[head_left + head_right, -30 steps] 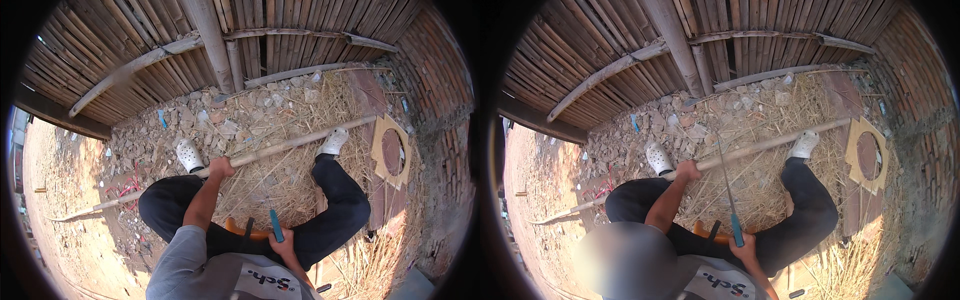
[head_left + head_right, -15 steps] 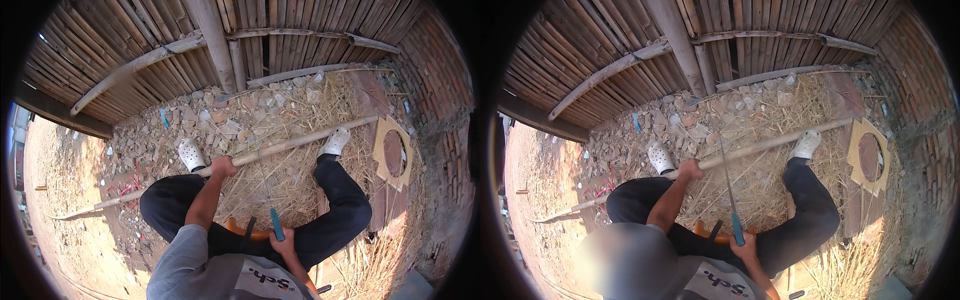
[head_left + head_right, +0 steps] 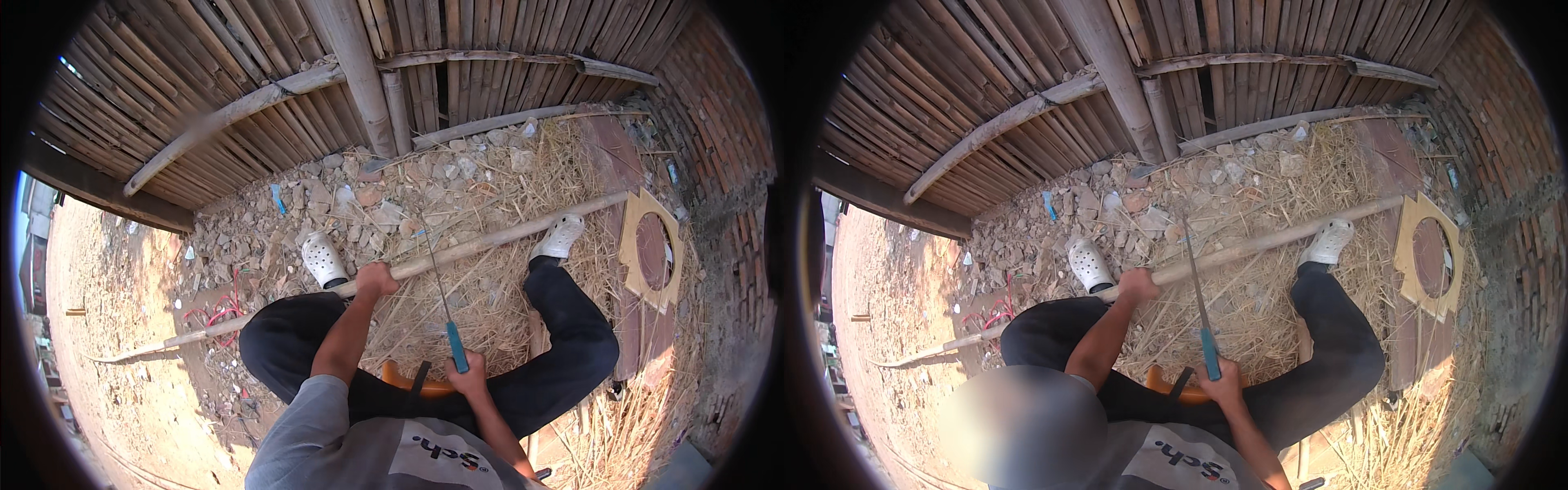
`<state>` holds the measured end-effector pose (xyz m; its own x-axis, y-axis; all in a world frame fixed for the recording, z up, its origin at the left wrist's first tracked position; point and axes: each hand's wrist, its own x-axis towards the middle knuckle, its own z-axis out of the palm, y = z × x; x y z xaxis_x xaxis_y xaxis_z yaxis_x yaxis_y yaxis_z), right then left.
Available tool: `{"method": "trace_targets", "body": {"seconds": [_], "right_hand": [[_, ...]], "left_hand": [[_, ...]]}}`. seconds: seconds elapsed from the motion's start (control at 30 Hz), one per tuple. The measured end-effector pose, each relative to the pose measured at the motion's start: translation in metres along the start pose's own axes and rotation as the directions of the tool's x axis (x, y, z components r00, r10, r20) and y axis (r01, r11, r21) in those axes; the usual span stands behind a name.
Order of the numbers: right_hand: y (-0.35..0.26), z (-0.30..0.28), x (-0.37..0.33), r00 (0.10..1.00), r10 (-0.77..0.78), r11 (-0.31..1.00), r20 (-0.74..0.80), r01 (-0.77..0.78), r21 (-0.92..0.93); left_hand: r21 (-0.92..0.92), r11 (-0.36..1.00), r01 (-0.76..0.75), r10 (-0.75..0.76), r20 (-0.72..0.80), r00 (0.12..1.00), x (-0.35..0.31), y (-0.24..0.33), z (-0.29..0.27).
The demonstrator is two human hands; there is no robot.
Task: The person sits on a small stool and uses a hand saw to cut a long wooden stick. They hold the stick with their left hand and saw with their right hand, pausing briefly to reposition the stick before continuing the cut.
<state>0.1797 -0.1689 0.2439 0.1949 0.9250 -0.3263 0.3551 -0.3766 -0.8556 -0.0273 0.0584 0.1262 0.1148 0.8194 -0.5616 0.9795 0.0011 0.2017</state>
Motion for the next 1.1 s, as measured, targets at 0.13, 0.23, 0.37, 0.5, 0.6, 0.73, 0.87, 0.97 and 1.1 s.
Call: {"method": "trace_targets", "body": {"seconds": [0.13,0.23,0.37,0.5,0.6,0.73,0.87,0.97,1.1], "right_hand": [[0.024,0.046,0.090,0.997,-0.020,0.991,-0.076,0.030,0.131],[0.030,0.011,0.007,0.997,-0.067,0.998,-0.049,0.068,0.015],[0.024,-0.033,-0.028,0.991,-0.129,0.989,-0.024,0.130,0.072],[0.008,-0.001,0.089,0.997,-0.065,0.994,-0.032,0.068,0.088],[0.006,-0.029,0.037,1.000,0.009,0.987,0.010,-0.010,0.158],[0.023,-0.010,0.011,0.999,-0.034,0.994,-0.012,0.035,0.100],[0.049,0.052,0.112,0.998,0.037,0.982,-0.048,-0.027,0.189],[0.031,0.012,0.018,0.998,0.016,0.994,-0.056,-0.010,0.111],[0.038,0.011,0.056,0.998,-0.058,0.992,-0.024,0.061,0.109]], "left_hand": [[0.000,1.000,-0.006,0.006,0.073,0.997,0.001,-0.001,-0.007],[0.034,0.999,-0.020,0.019,0.020,1.000,0.004,-0.006,0.006],[0.008,1.000,0.028,-0.027,-0.045,0.999,0.005,0.014,-0.012],[0.027,1.000,-0.003,0.005,-0.042,0.999,-0.001,0.037,-0.025],[0.017,1.000,0.020,-0.020,-0.040,0.999,0.003,0.030,-0.006],[0.042,0.999,0.024,-0.025,0.005,1.000,0.013,0.001,0.007],[0.031,0.999,-0.034,0.034,0.012,0.999,0.039,-0.008,0.025],[0.020,1.000,-0.009,0.009,0.018,1.000,0.038,-0.010,0.024],[0.025,1.000,-0.013,0.015,-0.074,0.997,0.045,0.004,0.020]]}}
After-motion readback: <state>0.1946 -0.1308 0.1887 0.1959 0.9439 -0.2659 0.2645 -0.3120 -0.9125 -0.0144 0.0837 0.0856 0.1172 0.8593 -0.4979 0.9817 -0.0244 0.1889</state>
